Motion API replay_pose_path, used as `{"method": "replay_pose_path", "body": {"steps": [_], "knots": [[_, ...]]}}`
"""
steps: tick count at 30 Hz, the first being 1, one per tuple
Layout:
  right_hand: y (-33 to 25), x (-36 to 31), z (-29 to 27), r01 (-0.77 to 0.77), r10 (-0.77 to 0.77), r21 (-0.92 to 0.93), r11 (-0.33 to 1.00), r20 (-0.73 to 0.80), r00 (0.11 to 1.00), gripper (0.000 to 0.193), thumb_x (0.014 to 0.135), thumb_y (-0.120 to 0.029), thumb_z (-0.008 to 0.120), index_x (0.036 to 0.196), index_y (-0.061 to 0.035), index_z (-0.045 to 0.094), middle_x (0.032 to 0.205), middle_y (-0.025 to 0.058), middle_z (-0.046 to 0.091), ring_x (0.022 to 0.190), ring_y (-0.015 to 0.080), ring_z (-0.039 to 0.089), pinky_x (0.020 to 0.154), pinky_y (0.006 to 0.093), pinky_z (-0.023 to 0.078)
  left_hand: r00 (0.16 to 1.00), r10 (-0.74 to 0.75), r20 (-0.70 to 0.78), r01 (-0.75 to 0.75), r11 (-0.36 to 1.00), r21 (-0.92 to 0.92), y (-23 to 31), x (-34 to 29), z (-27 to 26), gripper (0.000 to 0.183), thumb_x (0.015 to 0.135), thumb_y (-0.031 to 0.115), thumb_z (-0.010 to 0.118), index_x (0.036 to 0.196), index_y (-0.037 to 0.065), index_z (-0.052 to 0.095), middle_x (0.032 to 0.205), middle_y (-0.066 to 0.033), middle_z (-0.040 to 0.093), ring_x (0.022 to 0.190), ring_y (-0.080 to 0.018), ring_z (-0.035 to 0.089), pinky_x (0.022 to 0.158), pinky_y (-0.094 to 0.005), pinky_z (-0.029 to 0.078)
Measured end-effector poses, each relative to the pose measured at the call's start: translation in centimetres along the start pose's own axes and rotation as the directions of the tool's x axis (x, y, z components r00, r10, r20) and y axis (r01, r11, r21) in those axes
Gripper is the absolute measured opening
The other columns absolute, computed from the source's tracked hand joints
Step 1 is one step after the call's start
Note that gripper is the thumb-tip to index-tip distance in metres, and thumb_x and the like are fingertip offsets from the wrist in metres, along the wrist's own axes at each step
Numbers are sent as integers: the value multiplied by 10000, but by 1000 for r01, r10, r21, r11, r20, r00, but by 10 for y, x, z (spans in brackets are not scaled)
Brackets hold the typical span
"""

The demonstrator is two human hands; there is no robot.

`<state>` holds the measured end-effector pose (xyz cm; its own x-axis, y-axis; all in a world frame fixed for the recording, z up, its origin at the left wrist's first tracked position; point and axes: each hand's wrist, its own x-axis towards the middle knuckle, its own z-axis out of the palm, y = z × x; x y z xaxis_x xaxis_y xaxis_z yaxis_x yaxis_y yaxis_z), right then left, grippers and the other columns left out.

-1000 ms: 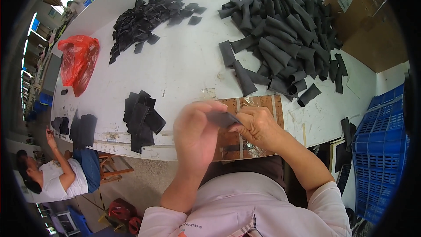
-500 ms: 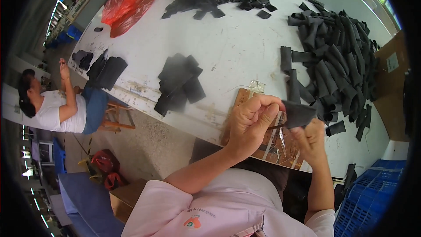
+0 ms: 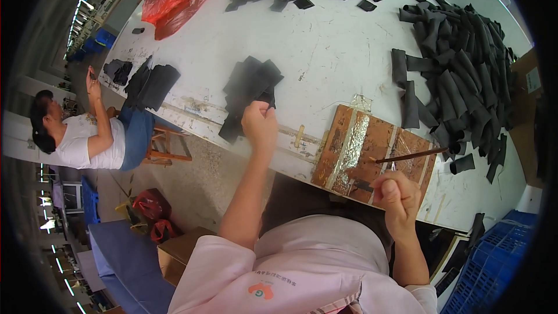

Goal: Folding and assembling small black foam components at a work table.

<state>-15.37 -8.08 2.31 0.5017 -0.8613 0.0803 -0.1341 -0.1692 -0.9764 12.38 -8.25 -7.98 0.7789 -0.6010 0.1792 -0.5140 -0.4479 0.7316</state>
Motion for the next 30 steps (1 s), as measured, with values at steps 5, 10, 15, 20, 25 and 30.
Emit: {"method": "replay_pose_path", "body": {"steps": [5, 10, 15, 20, 25, 30], "knots": [[27, 20, 37, -280, 277, 336, 899, 59, 959, 217, 855, -185, 506, 827, 20, 569, 655, 27, 557, 611, 91, 522, 562, 225, 434, 919, 285, 272, -85, 817, -571, 48, -66, -25, 132, 723, -65, 583, 827, -21, 515, 944, -131, 595, 738, -79, 539, 658, -209, 446], [14, 28, 42, -327, 336, 564, 759, 91, 937, 146, 822, -141, 568, 870, -6, 593, 718, -8, 578, 631, 52, 509, 550, 212, 436, 682, 724, 104, -630, 653, -420, 54, -102, -39, 256, 587, -155, 550, 779, 6, 499, 882, -147, 571, 671, -217, 555, 620, -261, 471], [23, 20, 42, -348, 387, 515, 784, 33, 921, 71, 793, -84, 593, 812, -17, 604, 675, -10, 563, 548, 39, 486, 452, 190, 392, 645, 763, 36, -708, 614, -349, 57, -111, -37, 291, 565, -151, 509, 806, 9, 480, 871, -144, 527, 721, -228, 526, 651, -285, 456], [34, 17, 41, 67, -92, -110, 992, -248, 964, 56, 708, -27, 638, 728, -9, 590, 605, 51, 533, 514, 148, 504, 456, 252, 390, 866, 436, 247, -160, 707, -689, 74, -117, -51, 334, 634, -31, 561, 952, -29, 461, 932, -126, 495, 786, -183, 492, 681, -282, 419], [34, 13, 41, 210, -337, -406, 889, -272, 901, 200, 533, 66, 650, 702, -12, 575, 669, 82, 526, 582, 230, 513, 509, 313, 417, 739, 41, 673, 569, 496, -656, 100, -117, -63, 204, 809, 158, 499, 914, -17, 508, 750, -50, 532, 634, -97, 476, 554, -211, 377], [39, 10, 36, 324, -477, -517, 792, -191, 858, 286, 448, 69, 615, 723, 4, 571, 690, 89, 517, 614, 243, 503, 509, 317, 416, 672, -18, 740, 634, 529, -564, 110, -115, -67, 158, 787, 124, 529, 882, -2, 529, 725, -43, 548, 602, -81, 485, 524, -194, 381]]}}
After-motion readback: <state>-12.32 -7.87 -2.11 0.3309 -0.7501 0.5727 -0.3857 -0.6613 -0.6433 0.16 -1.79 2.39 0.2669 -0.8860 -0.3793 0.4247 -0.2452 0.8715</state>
